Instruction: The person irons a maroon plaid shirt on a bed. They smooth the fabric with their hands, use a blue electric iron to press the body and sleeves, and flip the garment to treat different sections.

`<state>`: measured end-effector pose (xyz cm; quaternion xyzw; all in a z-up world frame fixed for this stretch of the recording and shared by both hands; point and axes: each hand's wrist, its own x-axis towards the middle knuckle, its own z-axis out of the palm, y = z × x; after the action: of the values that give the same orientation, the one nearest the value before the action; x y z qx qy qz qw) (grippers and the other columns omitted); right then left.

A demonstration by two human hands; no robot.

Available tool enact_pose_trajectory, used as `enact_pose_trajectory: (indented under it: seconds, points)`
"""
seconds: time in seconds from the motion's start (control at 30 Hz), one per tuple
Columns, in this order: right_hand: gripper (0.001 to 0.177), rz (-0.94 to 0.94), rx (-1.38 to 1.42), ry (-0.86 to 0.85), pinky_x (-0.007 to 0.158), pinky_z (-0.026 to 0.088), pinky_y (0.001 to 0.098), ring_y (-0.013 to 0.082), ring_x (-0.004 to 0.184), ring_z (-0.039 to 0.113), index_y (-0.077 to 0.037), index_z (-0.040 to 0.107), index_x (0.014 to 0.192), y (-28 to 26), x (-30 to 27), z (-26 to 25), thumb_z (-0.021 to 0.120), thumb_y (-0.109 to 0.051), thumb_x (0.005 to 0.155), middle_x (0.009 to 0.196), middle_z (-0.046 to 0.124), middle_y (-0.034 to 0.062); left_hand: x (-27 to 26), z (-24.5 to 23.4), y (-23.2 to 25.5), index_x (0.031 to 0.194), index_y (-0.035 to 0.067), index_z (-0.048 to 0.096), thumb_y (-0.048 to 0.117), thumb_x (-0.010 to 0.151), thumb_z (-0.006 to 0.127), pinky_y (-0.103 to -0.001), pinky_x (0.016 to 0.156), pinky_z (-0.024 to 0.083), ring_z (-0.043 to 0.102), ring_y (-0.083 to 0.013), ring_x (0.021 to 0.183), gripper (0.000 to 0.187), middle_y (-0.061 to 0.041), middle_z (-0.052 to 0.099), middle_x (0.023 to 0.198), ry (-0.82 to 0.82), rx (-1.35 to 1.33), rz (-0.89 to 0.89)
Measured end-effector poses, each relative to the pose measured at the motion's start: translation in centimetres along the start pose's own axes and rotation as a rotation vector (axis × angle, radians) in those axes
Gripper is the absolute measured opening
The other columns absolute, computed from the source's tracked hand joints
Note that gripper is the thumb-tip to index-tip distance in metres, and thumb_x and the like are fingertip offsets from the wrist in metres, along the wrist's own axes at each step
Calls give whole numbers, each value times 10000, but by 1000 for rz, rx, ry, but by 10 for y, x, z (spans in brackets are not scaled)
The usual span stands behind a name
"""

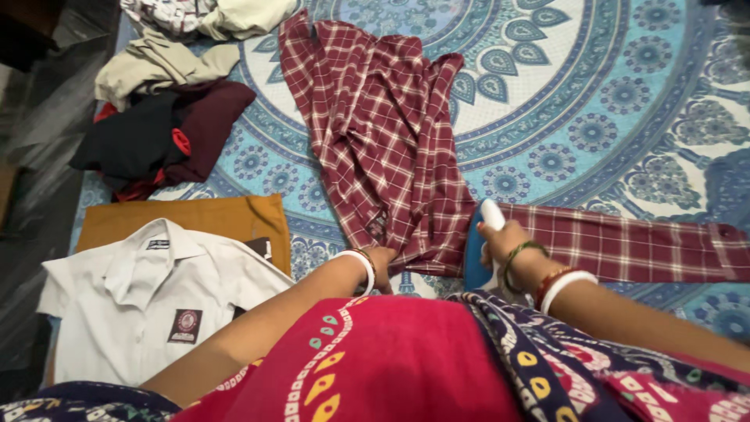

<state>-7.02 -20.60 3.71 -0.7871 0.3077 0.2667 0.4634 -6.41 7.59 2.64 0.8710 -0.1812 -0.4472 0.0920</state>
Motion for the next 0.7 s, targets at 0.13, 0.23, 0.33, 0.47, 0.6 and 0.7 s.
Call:
enact_pose_trajectory:
  seconds: [0.13,0.23,0.33,0.47,0.6,0.7]
  points:
    - [475,-32,71,-60,591,574,413,231,601,697,107,607,1136,-16,12,-9,578,-357,1033,776,699,177,-9,0,3,1460,51,499,306,635,932,-426,1070,495,578,-346,1322,966,-180,579,1452,-11,-8,-24]
    - [493,70,-12,-72,620,622,404,247,631,719,76,628,1113,-3,16,-5,582,-404,1012,818,741,183,-10,-3,3,1484,62,467,298,630,929,-438,1058,507,584,-350,1316,999,-177,578,1453,-37,-12,-39]
    - [532,-43,-225,-154,627,595,430,297,715,750,71,677,1088,40,24,13,627,-444,965,881,772,224,0,0,2,1481,53,474,333,637,927,-440,1063,505,588,-354,1315,998,-186,579,1450,-50,27,-23]
    - [741,-191,-493,-121,842,591,445,336,964,760,53,666,1171,101,48,49,708,-621,867,1042,745,257,12,0,3,1499,83,466,391,673,876,-443,1066,504,588,-363,1315,972,-190,588,1446,-69,88,-32]
    - [738,-178,-510,-76,940,574,468,378,1086,736,37,621,1238,99,36,47,723,-582,848,1135,731,273,11,-5,8,1512,84,455,438,704,834,-436,1077,510,595,-351,1326,960,-188,588,1453,-91,104,-70]
    - [655,-166,-575,-22,974,556,475,390,1126,712,-5,573,1310,61,-6,20,687,-504,902,1189,713,271,12,-7,16,1554,116,373,450,727,838,-452,1108,476,534,-352,1368,1006,-163,507,1511,-111,150,-102]
